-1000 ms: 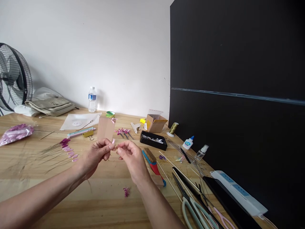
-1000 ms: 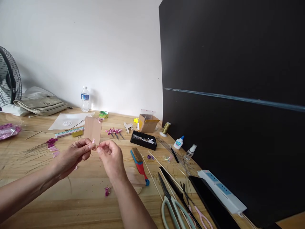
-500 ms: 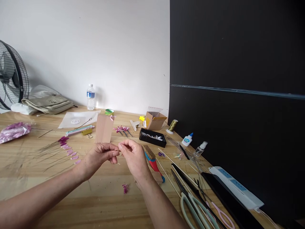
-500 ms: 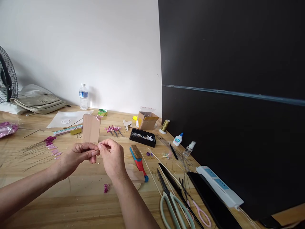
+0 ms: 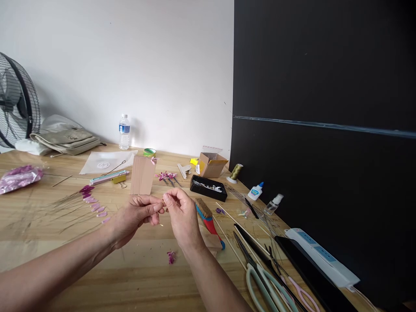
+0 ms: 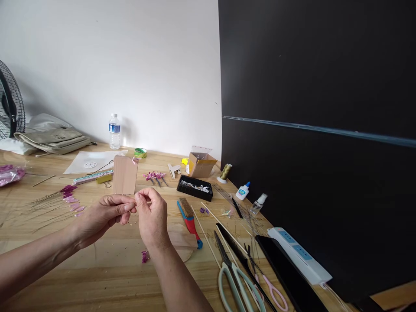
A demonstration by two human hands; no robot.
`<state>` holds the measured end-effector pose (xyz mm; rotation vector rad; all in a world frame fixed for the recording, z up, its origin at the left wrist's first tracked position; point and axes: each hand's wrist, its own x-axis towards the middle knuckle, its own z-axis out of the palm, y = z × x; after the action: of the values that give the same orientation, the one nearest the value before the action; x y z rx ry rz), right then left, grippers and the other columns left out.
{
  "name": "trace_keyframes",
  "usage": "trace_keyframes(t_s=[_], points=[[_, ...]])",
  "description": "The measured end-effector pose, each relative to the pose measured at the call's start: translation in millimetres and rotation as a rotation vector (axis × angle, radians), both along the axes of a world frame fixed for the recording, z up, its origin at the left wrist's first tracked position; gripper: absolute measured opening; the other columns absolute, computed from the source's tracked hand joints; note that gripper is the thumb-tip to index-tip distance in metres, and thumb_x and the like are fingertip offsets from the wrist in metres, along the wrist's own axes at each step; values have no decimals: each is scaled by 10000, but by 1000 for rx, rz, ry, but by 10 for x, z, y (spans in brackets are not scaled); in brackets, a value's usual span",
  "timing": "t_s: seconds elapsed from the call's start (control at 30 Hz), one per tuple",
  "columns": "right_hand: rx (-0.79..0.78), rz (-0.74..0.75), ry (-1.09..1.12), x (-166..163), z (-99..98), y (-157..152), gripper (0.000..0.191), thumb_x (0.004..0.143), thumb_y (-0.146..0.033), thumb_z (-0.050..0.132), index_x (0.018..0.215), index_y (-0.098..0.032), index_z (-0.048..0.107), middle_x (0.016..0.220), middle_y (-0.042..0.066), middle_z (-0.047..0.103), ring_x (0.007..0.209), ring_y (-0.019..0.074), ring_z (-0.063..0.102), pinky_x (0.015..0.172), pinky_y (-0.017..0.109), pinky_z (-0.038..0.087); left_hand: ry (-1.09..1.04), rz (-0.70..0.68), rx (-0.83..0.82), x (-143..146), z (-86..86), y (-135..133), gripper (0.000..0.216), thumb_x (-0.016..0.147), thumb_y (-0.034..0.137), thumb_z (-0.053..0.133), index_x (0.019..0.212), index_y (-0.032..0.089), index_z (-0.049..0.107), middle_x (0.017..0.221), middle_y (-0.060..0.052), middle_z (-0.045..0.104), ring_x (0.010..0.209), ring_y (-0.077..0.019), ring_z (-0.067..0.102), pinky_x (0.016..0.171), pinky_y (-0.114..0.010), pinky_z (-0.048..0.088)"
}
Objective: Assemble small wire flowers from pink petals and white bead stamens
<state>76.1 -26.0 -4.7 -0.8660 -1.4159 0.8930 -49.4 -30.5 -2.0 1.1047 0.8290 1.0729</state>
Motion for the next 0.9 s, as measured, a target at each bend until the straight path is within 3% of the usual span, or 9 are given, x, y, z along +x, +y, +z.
trace_keyframes(t_s=[0.4,0.63,0.9], points=[[12,-19,32,-31,-32,2,133,795,-259,475,686,-183,486,564,-42,488,546,107,499,557,233,409,-121,-65,-63,-3,-38,-13,156,672,298,684,613,153,681,435,50,512,455,-43,394,497,-145,327],[-8,-26,29,-23,-58,14,145,785,-285,483,688,-178,491,588,-33,488,552,106,484,553,237,410,-72,-31,-91,-4,2,-7,151,577,283,749,649,160,697,453,58,524,417,-32,376,481,-165,317],[-3,-59,-26,-14,-37,-5,148,781,-279,469,671,-181,480,600,-31,495,545,105,492,536,226,410,73,12,-4,-10,41,-11,153,573,305,735,647,179,692,558,36,606,401,-43,417,493,-214,342]])
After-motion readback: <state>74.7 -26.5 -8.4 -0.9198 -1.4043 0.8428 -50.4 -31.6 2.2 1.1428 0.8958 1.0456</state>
